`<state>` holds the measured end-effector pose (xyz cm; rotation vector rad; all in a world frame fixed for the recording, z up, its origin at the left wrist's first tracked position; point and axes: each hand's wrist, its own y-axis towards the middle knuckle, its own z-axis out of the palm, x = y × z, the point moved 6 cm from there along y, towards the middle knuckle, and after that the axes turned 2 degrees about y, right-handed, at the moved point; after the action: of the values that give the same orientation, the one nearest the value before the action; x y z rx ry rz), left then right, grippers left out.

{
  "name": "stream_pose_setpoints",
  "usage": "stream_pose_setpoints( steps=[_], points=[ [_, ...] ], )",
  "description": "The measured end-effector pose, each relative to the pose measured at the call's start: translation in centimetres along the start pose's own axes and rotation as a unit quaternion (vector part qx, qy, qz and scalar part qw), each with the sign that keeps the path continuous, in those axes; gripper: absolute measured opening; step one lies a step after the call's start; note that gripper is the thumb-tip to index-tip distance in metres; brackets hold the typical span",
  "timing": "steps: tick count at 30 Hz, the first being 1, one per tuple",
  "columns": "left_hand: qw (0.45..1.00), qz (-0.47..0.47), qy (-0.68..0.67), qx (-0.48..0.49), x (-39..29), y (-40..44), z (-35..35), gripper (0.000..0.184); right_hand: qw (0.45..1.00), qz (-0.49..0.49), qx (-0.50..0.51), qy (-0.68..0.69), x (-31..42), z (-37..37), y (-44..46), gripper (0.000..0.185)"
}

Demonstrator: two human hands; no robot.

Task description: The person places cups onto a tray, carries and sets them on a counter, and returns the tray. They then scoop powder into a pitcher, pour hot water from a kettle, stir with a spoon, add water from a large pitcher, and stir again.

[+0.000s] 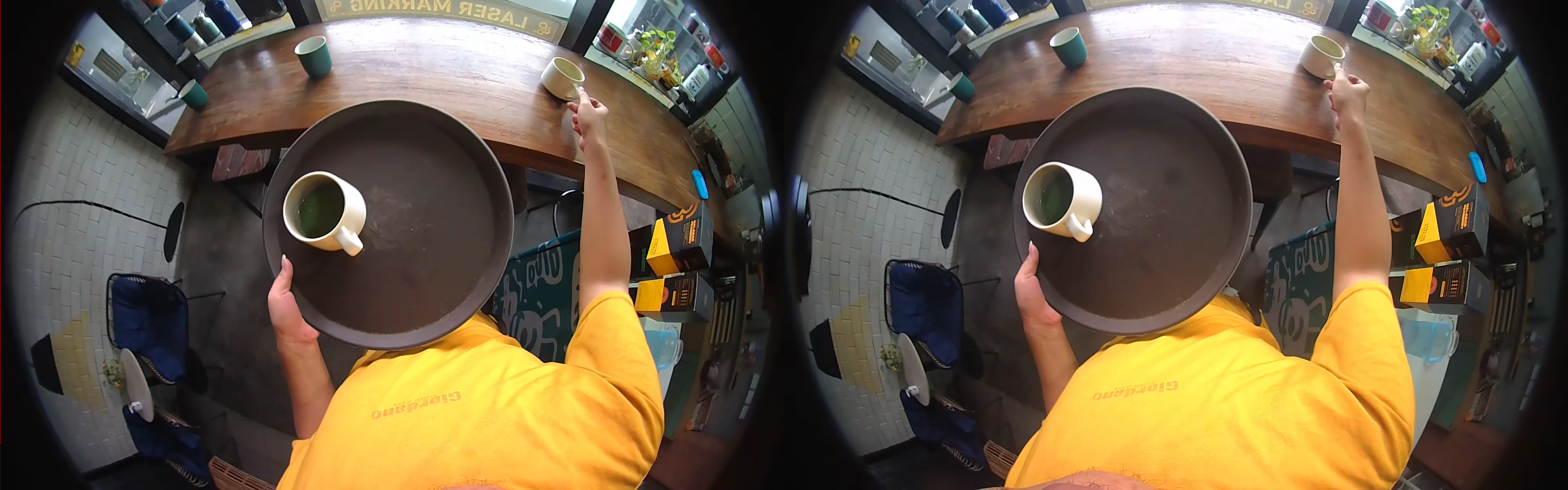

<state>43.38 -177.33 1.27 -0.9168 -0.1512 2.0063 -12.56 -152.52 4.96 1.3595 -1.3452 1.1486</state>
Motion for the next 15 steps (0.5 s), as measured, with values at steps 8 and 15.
stream_pose_setpoints(
  steps=[8, 15],
  points=[
    [0.999, -0.033, 0.013, 0.023, 0.0, 1.9, 3.5, 0.041, 0.923, -0.169, 0.342, 0.049, 9.9, 6.2, -25.8, 0.020],
    [0.988, -0.109, 0.025, 0.111, 2.9, 3.7, 7.2, 0.047, 0.885, -0.122, 0.445, -0.058, 8.3, 8.2, -35.0, 0.033]
  ],
)
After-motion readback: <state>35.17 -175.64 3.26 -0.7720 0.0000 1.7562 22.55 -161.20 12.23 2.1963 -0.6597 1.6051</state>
